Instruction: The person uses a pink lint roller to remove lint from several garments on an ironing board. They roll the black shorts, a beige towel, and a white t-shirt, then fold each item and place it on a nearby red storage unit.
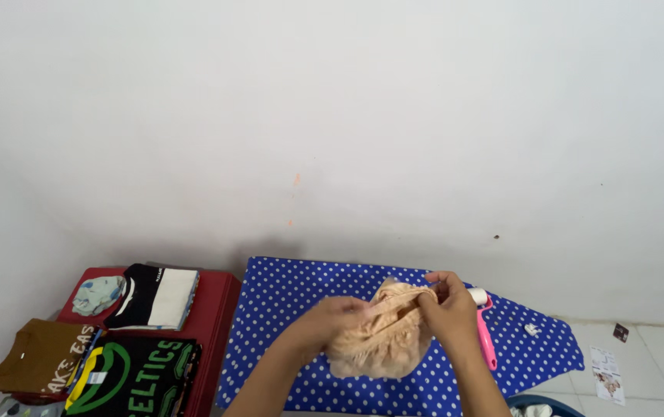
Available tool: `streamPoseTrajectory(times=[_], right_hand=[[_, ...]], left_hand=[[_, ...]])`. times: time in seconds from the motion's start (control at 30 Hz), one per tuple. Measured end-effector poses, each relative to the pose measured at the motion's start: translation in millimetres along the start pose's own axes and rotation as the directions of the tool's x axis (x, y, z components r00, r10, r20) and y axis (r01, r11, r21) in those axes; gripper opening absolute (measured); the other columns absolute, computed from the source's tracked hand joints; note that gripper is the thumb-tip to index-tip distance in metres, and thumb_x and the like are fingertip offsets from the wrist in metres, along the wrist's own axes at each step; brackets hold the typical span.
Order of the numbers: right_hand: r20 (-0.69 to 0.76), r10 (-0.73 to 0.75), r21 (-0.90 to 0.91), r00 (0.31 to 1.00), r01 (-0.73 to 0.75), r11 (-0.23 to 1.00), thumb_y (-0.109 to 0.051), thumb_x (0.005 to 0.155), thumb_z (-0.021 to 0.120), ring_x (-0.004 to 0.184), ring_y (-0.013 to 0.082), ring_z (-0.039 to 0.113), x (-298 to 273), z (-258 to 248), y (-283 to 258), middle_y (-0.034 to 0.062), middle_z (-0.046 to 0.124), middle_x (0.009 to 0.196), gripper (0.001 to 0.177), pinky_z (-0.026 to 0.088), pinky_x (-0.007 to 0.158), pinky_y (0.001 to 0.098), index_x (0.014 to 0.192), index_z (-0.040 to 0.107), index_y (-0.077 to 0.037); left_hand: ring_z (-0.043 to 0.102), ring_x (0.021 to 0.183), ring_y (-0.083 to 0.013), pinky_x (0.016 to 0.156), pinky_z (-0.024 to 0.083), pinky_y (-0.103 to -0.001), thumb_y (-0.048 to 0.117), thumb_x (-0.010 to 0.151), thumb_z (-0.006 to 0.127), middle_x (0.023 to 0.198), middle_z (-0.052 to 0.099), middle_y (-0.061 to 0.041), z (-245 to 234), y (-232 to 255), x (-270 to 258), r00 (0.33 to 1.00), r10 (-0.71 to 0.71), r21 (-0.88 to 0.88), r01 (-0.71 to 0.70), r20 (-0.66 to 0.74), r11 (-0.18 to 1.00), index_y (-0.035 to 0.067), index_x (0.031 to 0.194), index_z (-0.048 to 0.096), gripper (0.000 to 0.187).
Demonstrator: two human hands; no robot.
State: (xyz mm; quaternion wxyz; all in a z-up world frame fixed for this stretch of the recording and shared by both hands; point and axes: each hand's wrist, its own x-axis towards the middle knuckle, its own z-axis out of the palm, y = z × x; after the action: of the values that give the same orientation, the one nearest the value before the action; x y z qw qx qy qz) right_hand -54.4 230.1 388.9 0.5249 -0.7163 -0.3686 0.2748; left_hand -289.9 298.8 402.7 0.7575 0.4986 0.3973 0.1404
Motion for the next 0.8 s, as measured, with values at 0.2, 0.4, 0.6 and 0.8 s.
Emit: streamPoseTrajectory(times=[0.2,0.4,0.6,0.8], right_hand=[[-0.140,-0.335,0.017,0.932,0.341,0.940,-0.011,0.081,0.082,0.080,0.0176,0.058,-20,22,-26,0.0110,0.061,0.092,0.035,0.051,0.070,0.0295,0.108,0.062,0.000],[0.543,0.196,0.689,0.817,-0.566,0.453,-0.021,0.092,0.059,0.088,0.0213,0.069,-12,51,-22,0.0135,0.072,0.101,0.033,0.059,0.076,0.0331,0.115,0.068,0.001],[0.724,0.088,0.614,0.684,-0.697,0.371,-0.020,0.096,0.057,0.093,0.0209,0.068,26,60,-16,0.0131,0.071,0.107,0.035,0.057,0.079,0.0340,0.122,0.066,0.001],[0.788,0.074,0.519,0.612,-0.724,0.455,-0.019,0.100,0.055,0.098,0.0205,0.067,39,37,-2,0.0128,0.070,0.114,0.037,0.056,0.083,0.0349,0.129,0.063,0.002]], left_hand=[[0.060,0.064,-0.0094,0.054,0.051,-0.025,0.027,0.102,0.064,0.081,0.072,-0.006,24,9,31,0.889,0.321,-0.086,-0.366,-0.326,0.927,-0.005,0.102,0.077,0.034],[0.053,0.068,-0.0107,0.058,0.045,-0.027,0.027,0.107,0.061,0.079,0.062,-0.007,82,10,46,0.866,0.481,0.104,-0.471,-0.136,0.876,0.000,0.100,0.070,0.029],[0.059,0.084,-0.0197,0.074,0.047,-0.032,0.034,0.111,0.056,0.088,0.065,-0.014,129,9,47,0.907,0.399,0.378,-0.419,0.133,0.826,-0.002,0.098,0.070,0.040],[0.069,0.095,-0.0224,0.085,0.052,-0.032,0.040,0.101,0.055,0.099,0.076,-0.011,55,19,74,0.846,0.299,0.141,-0.264,-0.442,0.954,0.003,0.106,0.074,0.042]])
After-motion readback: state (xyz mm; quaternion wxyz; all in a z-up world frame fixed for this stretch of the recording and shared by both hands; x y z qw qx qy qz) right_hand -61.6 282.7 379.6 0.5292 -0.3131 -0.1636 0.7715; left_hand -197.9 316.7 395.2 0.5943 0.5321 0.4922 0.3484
